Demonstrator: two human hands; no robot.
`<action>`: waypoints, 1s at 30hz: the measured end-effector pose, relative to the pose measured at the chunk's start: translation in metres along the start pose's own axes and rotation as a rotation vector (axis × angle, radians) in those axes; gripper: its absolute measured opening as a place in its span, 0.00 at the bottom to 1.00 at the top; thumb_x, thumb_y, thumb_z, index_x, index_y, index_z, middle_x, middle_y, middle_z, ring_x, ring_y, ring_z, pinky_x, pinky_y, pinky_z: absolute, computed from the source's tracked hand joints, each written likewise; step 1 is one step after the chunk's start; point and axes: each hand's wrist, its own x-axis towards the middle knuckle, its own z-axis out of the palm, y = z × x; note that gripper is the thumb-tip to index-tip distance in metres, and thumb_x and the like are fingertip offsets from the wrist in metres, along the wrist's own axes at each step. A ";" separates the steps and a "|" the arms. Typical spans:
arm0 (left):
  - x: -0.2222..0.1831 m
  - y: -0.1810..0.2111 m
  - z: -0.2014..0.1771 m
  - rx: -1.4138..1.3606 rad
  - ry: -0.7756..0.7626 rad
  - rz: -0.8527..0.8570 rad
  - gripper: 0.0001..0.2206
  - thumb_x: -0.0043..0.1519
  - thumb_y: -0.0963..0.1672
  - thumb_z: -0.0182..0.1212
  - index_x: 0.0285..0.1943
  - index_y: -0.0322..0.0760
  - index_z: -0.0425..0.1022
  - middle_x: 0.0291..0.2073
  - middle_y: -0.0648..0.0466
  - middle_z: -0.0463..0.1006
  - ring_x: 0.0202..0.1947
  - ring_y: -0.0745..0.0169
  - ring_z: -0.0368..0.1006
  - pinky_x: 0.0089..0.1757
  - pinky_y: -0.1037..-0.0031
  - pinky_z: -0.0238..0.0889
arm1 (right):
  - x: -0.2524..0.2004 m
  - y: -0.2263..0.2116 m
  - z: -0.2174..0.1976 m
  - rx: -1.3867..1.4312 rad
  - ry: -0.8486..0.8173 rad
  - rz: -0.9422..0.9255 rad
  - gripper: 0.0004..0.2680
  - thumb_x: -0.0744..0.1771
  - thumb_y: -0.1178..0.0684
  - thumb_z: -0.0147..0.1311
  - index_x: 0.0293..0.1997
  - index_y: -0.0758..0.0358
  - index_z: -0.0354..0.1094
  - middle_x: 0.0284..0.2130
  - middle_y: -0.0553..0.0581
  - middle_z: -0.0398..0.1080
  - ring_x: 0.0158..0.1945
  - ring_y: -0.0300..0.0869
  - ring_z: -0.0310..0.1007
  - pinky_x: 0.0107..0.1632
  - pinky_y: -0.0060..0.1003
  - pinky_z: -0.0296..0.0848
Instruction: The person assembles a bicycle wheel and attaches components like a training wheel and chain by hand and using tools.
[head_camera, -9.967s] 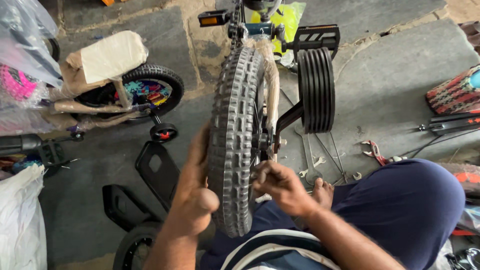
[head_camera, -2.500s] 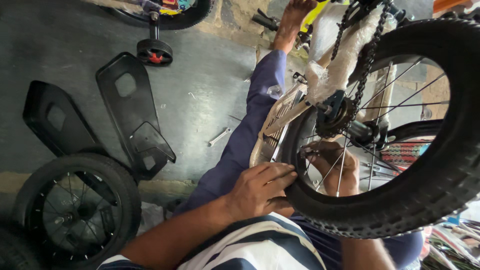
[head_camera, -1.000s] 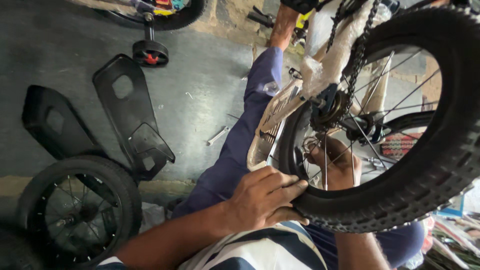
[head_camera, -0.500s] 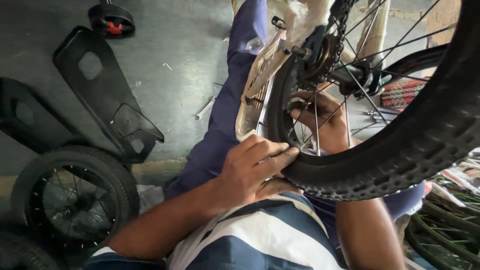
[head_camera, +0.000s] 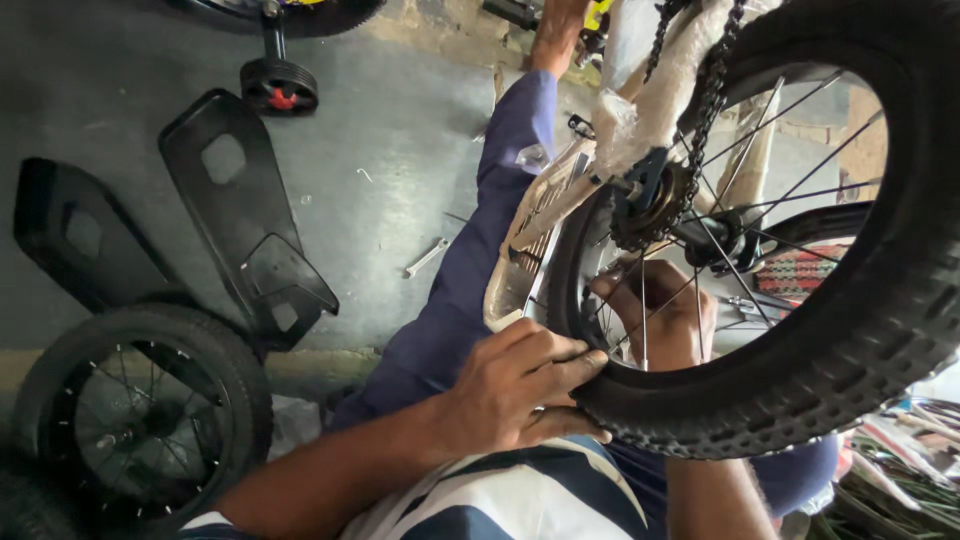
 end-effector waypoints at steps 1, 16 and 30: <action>0.000 0.000 -0.001 0.003 0.001 0.005 0.30 0.54 0.51 0.78 0.60 0.28 0.75 0.46 0.47 0.77 0.43 0.54 0.74 0.44 0.69 0.70 | -0.003 -0.001 0.001 0.066 0.008 -0.074 0.11 0.61 0.56 0.68 0.43 0.72 0.75 0.35 0.60 0.77 0.37 0.41 0.78 0.41 0.36 0.76; -0.001 0.003 0.000 0.012 0.027 0.010 0.31 0.54 0.52 0.77 0.59 0.28 0.76 0.45 0.47 0.78 0.43 0.54 0.74 0.44 0.68 0.70 | 0.001 0.015 -0.006 0.239 0.001 -0.122 0.09 0.64 0.57 0.64 0.46 0.69 0.76 0.36 0.59 0.80 0.37 0.38 0.77 0.42 0.34 0.75; -0.002 -0.004 -0.001 -0.025 -0.026 0.017 0.31 0.57 0.53 0.75 0.62 0.30 0.74 0.49 0.47 0.78 0.45 0.54 0.76 0.46 0.66 0.72 | -0.006 -0.002 0.005 0.175 0.061 -0.215 0.13 0.62 0.59 0.67 0.47 0.70 0.70 0.38 0.59 0.79 0.43 0.42 0.81 0.47 0.36 0.76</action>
